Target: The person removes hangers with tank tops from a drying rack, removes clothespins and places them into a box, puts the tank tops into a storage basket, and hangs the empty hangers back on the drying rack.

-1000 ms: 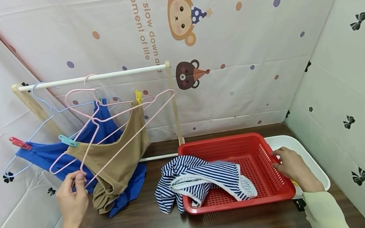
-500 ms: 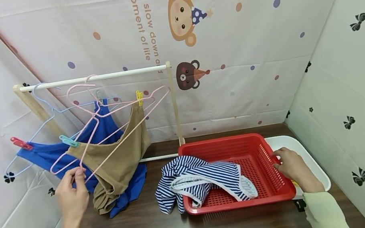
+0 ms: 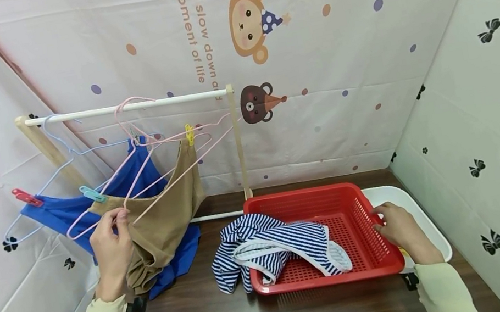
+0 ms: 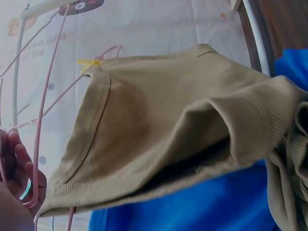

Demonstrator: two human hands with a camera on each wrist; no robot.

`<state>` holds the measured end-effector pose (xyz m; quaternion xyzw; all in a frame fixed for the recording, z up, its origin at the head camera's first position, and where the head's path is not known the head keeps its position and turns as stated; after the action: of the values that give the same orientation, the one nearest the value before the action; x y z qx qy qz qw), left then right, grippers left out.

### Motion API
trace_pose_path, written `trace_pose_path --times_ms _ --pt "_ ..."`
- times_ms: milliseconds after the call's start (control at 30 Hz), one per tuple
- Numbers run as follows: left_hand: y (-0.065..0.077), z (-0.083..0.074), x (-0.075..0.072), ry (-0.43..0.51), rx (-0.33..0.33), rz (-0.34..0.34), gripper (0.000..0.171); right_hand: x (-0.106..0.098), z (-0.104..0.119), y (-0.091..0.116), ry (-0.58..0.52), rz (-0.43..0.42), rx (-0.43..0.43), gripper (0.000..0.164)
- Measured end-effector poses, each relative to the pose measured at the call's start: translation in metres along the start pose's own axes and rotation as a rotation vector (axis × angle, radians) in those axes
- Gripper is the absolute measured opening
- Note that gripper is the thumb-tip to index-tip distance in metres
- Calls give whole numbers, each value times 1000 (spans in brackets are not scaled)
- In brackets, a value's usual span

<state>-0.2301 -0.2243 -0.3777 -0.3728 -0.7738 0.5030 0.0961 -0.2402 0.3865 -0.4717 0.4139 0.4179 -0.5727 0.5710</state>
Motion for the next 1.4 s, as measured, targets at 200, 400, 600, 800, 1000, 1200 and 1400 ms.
trace_pose_path --times_ms 200,400,600,800,1000,1200,1400 --pt "-9 -3 17 -4 3 2 15 0 1 1 0 -9 -11 41" --pt "-15 -10 34 -10 15 39 18 0 1 1 2 -10 -17 41" --pt "-19 -17 50 -17 13 57 19 1 0 1 6 -5 -8 42" --pt "-19 -19 62 -23 -15 73 19 1 0 0 -2 -2 -6 43" --pt "-18 -21 71 -29 -38 112 18 1 0 0 8 -8 -13 42" --pt "-13 -22 76 -46 -45 160 17 2 -1 0 6 -2 -8 43" --pt "-10 -22 79 -40 -47 191 17 1 0 0 6 -9 -17 43"
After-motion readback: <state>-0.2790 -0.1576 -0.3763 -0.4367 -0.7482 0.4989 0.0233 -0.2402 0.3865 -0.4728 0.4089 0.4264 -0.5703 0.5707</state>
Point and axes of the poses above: each hand's wrist, its own y-axis away from the middle knuckle, its own x-axis out of the palm, z = x × y, the point moved 4 cm from there along -y, towards the middle knuckle, and after that the axes turned 3 degrees about y, right-handed, at the moved point
